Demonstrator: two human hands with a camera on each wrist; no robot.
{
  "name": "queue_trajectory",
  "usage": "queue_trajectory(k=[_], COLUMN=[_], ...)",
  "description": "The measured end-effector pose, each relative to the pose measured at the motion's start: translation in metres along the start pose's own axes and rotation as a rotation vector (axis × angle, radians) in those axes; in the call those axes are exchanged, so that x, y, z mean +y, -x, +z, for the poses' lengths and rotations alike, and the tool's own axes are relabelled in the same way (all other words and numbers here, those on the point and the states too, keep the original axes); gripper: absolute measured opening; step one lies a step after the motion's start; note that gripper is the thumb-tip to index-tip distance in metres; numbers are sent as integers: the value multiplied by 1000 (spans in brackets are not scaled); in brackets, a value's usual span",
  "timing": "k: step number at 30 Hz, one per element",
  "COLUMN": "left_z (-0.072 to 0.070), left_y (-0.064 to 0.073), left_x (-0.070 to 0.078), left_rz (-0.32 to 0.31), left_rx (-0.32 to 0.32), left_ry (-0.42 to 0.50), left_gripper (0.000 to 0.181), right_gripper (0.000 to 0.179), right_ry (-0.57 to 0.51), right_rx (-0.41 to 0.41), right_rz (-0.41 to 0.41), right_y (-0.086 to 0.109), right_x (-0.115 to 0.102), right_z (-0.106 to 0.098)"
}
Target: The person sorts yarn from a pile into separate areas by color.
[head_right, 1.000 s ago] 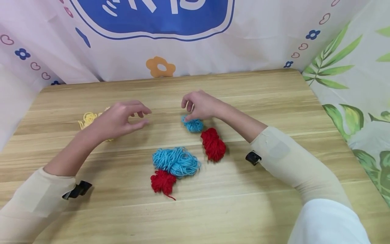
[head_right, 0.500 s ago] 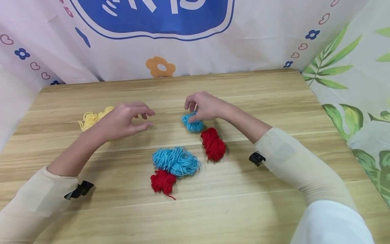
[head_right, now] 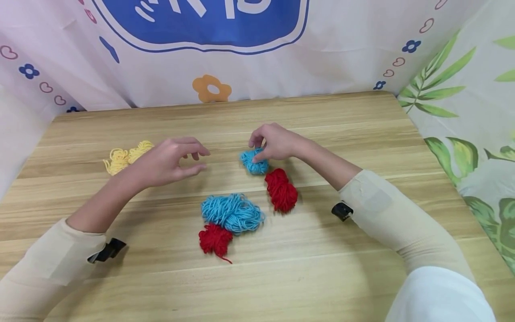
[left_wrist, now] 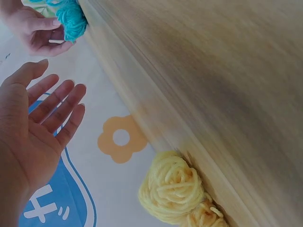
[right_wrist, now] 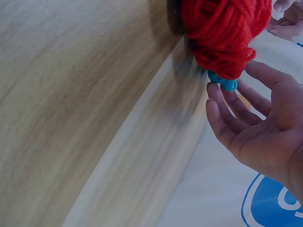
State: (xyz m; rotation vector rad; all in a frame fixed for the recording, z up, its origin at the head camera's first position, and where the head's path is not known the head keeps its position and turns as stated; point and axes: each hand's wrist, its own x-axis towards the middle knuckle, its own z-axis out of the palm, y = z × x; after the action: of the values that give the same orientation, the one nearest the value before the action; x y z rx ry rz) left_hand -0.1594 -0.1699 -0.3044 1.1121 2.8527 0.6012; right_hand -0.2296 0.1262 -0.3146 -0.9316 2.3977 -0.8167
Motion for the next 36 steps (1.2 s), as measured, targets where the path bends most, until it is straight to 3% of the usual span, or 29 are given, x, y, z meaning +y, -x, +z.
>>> queue_trajectory(k=[13,36], left_z=[1,4], left_y=[-2,-5], left_x=[2,4], left_rz=[2,6], left_rx=[-18,-75], left_ry=[8,72], left_gripper=[29,29], right_gripper=[11,9], right_ry=[27,-102], right_rx=[56,150], right_rz=[-28,2], right_y=[-1,0], right_x=[11,16], right_z=[-1,0])
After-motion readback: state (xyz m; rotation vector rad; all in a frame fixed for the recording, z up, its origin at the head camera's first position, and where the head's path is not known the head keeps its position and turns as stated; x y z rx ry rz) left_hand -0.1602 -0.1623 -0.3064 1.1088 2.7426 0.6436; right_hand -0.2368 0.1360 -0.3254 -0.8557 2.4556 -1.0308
